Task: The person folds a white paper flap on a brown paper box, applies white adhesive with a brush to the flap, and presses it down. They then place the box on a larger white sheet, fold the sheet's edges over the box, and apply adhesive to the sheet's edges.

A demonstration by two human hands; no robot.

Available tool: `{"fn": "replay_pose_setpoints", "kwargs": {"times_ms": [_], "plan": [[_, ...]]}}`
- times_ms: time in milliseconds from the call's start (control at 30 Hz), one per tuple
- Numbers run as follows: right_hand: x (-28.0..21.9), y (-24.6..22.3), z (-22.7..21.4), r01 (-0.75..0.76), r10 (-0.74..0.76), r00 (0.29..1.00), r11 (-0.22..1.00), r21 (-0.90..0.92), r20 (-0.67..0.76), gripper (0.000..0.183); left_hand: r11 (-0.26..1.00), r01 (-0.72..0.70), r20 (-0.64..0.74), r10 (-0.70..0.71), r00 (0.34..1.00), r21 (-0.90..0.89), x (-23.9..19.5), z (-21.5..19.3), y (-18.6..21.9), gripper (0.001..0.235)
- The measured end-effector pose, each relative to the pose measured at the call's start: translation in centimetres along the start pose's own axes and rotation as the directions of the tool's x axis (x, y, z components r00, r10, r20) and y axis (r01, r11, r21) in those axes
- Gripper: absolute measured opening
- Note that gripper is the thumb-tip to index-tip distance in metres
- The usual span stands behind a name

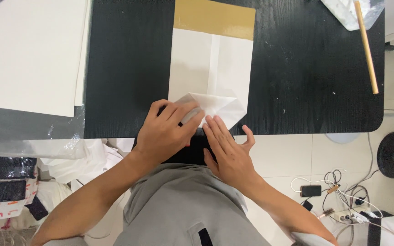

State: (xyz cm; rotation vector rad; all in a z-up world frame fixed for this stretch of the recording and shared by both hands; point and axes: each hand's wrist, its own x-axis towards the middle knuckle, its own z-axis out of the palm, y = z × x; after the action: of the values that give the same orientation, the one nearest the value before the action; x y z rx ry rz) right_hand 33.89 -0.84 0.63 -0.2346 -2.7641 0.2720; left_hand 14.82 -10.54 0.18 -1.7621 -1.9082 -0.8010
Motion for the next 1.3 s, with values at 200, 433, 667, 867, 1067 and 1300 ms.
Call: {"fn": "replay_pose_setpoints", "kwargs": {"times_ms": [200,433,667,867,1067,1300], "plan": [[0.9,0.6,-0.2,-0.029,0.034,0.996,0.998,-0.060,0.077,0.065,0.984,-0.051,0.104,0.034,0.994,0.172,1.3,-0.9,0.2,0.034],[1.7,1.1,-0.5,-0.026,0.032,0.994,0.998,-0.060,0.104,0.067,0.977,-0.052,0.132,0.024,0.991,0.208,2.3,-0.8,0.0,0.038],[1.9,2.1,-1.2,-0.105,0.120,0.983,0.988,-0.113,0.137,0.074,0.987,-0.019,0.227,-0.018,0.974,0.159,3.3,-1.2,0.0,0.039],[4.3,7.4,-2.4,-0.084,0.094,0.994,0.981,-0.174,0.051,0.052,0.997,0.024,0.337,-0.047,0.940,0.073,4.8,1.0,-2.2,0.038],[10.9,12.4,-2.5,-0.210,0.207,0.977,0.976,0.053,0.057,0.056,0.998,0.055,0.448,-0.056,0.892,0.016,8.7,2.3,-4.9,0.032],[15.7,14.9,-2.9,-0.238,0.206,0.950,0.964,0.120,0.234,0.051,0.962,0.130,0.364,-0.035,0.931,-0.241,11.3,6.5,-10.2,0.044]]}}
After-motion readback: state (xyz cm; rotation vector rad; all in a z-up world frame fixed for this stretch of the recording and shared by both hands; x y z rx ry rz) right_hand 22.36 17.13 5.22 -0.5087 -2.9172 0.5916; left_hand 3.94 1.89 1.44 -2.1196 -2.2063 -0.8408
